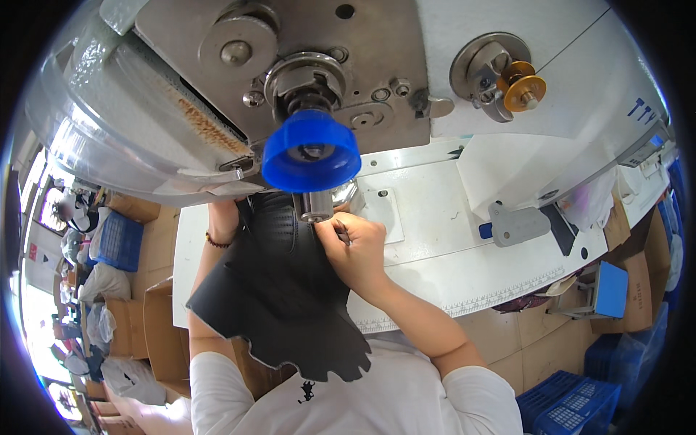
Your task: Stitching components of a black leather shoe upper using an industrial sewing machine.
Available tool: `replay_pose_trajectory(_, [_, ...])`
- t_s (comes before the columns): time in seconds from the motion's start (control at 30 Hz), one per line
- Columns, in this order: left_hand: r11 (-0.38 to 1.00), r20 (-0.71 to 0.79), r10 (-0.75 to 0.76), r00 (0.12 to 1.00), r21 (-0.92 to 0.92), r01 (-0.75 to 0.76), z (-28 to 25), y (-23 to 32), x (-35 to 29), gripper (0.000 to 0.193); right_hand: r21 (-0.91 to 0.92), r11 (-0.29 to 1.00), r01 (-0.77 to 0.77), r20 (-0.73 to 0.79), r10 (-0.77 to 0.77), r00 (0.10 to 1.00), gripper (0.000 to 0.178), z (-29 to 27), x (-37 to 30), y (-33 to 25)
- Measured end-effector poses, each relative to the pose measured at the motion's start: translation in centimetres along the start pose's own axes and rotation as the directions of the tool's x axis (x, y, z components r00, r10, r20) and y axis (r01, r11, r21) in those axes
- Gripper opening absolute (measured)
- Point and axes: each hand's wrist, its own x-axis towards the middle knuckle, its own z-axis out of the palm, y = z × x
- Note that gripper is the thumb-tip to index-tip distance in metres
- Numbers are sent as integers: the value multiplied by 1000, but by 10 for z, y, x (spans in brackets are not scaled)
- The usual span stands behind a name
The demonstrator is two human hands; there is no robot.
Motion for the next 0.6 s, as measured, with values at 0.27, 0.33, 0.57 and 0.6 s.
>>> replay_pose_trajectory(0.27, [1000, 24, -18, 1000, -13, 18, 3, -7, 6, 9, -25, 995, 92, -86, -94, 992, 31, 7, -1, 0])
replay_pose_trajectory(0.33, [1000, 33, -28, 999, -14, 28, 3, -9, 8, 10, -40, 992, 123, -98, -127, 987, 31, 8, -1, 1])
replay_pose_trajectory(0.57, [995, 97, -93, 991, -13, 95, 24, -25, 27, 16, -144, 977, 160, -114, -177, 978, 27, 9, 2, 4])
replay_pose_trajectory(0.6, [994, 109, -105, 988, -17, 107, 27, -28, 29, 17, -137, 984, 117, -89, -129, 988, 25, 8, 2, 3])
